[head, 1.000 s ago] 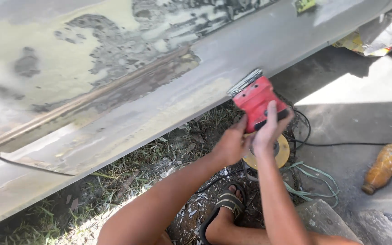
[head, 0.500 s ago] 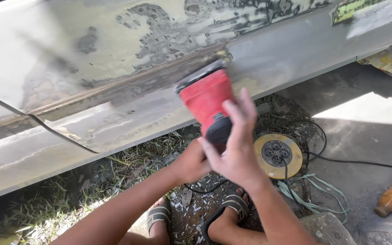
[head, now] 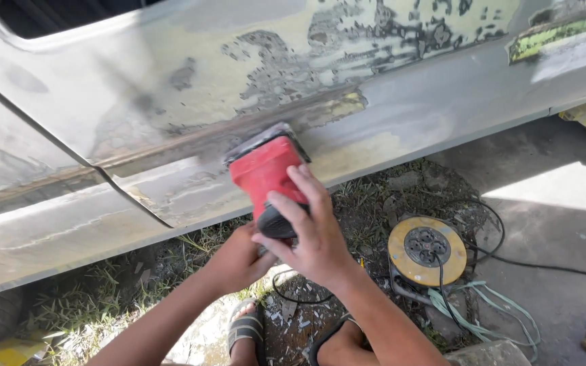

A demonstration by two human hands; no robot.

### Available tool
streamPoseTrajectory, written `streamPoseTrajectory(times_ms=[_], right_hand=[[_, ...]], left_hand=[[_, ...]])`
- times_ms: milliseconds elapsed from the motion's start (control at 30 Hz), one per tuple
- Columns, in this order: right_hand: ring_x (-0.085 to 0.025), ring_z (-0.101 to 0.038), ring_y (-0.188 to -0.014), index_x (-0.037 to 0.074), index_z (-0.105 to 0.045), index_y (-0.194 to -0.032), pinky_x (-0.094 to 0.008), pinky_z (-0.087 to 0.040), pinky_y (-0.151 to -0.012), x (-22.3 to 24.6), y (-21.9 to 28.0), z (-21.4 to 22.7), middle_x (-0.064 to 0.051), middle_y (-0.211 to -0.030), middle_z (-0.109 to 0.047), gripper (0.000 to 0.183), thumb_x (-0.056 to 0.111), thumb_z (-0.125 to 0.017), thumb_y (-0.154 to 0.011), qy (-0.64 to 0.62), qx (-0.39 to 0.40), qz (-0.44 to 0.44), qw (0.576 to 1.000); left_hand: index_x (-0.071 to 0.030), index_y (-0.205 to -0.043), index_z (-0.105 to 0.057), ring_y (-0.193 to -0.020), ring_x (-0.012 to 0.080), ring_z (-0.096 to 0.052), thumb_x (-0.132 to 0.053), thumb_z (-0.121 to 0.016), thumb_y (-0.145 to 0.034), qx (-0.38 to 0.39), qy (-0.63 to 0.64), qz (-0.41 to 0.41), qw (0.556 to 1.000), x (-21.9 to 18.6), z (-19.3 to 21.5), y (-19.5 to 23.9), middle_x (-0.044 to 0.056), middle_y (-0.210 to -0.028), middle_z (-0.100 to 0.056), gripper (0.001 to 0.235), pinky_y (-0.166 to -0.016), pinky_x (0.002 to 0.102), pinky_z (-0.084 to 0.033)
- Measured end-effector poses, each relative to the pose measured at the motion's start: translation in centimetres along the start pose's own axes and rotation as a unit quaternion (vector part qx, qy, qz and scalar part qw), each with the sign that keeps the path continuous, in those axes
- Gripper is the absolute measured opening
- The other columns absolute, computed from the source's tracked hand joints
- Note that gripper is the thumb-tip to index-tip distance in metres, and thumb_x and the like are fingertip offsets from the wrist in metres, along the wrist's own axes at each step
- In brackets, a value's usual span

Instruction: Using an electric sander to smooth the surface of a car door during bodywork repair.

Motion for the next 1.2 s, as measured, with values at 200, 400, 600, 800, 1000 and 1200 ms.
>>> streamPoseTrajectory(times_ms=[200, 400, 600, 800, 1000, 1200], right_hand=[[-0.053, -0.046, -0.141, -0.004, -0.042, -0.146, -0.063, -0.037, -0.117, 0.6, -4.8, 6.2, -0.033, -0.151, -0.04, 0.089, 0.031, -0.09, -0.08, 0.037, -0.104, -0.045, 0.993], [-0.032, -0.063, -0.123, 0.0, -0.046, -0.14, -0.042, -0.051, -0.108, 3.5, -6.8, 4.9, -0.019, -0.14, -0.058, 0.085, 0.012, -0.091, -0.069, 0.036, -0.075, -0.064, 0.994], [-0.037, -0.058, -0.134, 0.005, -0.049, -0.131, -0.049, -0.05, -0.116, 3.2, -1.6, -3.3, -0.019, -0.144, -0.053, 0.085, 0.019, -0.093, -0.06, 0.005, -0.132, -0.011, 0.991], [-0.042, -0.052, -0.135, 0.003, -0.044, -0.133, -0.053, -0.047, -0.115, 6.2, -3.2, -4.9, -0.024, -0.145, -0.045, 0.067, 0.022, -0.081, -0.081, 0.028, -0.075, -0.019, 0.997], [-0.055, -0.046, -0.133, -0.004, -0.042, -0.141, -0.068, -0.046, -0.104, 7.2, -6.0, -1.6, -0.029, -0.146, -0.039, 0.053, 0.007, -0.058, -0.093, 0.04, 0.005, -0.018, 0.999], [-0.057, -0.03, -0.144, 0.003, -0.03, -0.145, -0.065, -0.052, -0.104, 6.4, -6.9, 2.4, -0.024, -0.147, -0.03, 0.063, 0.005, -0.069, -0.094, 0.103, 0.072, -0.08, 0.989]], left_hand=[[-0.009, -0.113, -0.07, -0.082, 0.0303, -0.074, -0.019, -0.069, -0.085, -0.133, -0.062, -0.074, 0.986, -4.3, 1.0, -4.6, 0.006, -0.087, -0.071, 0.031, -0.069, 0.041, -0.06], [-0.001, -0.127, -0.044, -0.127, 0.0432, -0.05, -0.003, -0.048, -0.063, -0.179, 0.094, -0.116, 0.973, -6.6, 3.3, -5.2, 0.029, -0.148, -0.04, 0.064, -0.108, 0.048, -0.044], [-0.001, -0.13, -0.059, -0.146, 0.0442, -0.043, -0.04, -0.057, -0.085, -0.107, 0.05, -0.192, 0.974, -3.2, 5.7, -0.6, 0.025, -0.153, -0.046, 0.06, -0.125, 0.059, -0.025], [-0.005, -0.119, -0.059, -0.144, 0.0409, -0.046, -0.025, -0.077, -0.083, -0.156, 0.0, -0.145, 0.977, -2.5, 7.5, 0.4, 0.021, -0.148, -0.053, 0.045, -0.125, 0.061, -0.028], [-0.002, -0.127, -0.053, -0.141, 0.0513, -0.044, -0.018, -0.067, -0.098, -0.157, 0.048, -0.159, 0.974, -2.8, 7.6, -1.3, 0.023, -0.14, -0.055, 0.036, -0.118, 0.068, -0.025], [-0.001, -0.131, -0.049, -0.141, 0.0443, -0.046, -0.015, -0.052, -0.11, -0.18, 0.107, -0.218, 0.953, -4.1, 4.8, -4.4, 0.02, -0.136, -0.052, 0.026, -0.121, 0.061, -0.021]])
Point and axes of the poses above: each hand's wrist, its own y-axis away from the middle knuckle, its own z-axis out of the back of the hand, x = y × z, the point moved 1 cm from there along -y, towards the middle knuckle
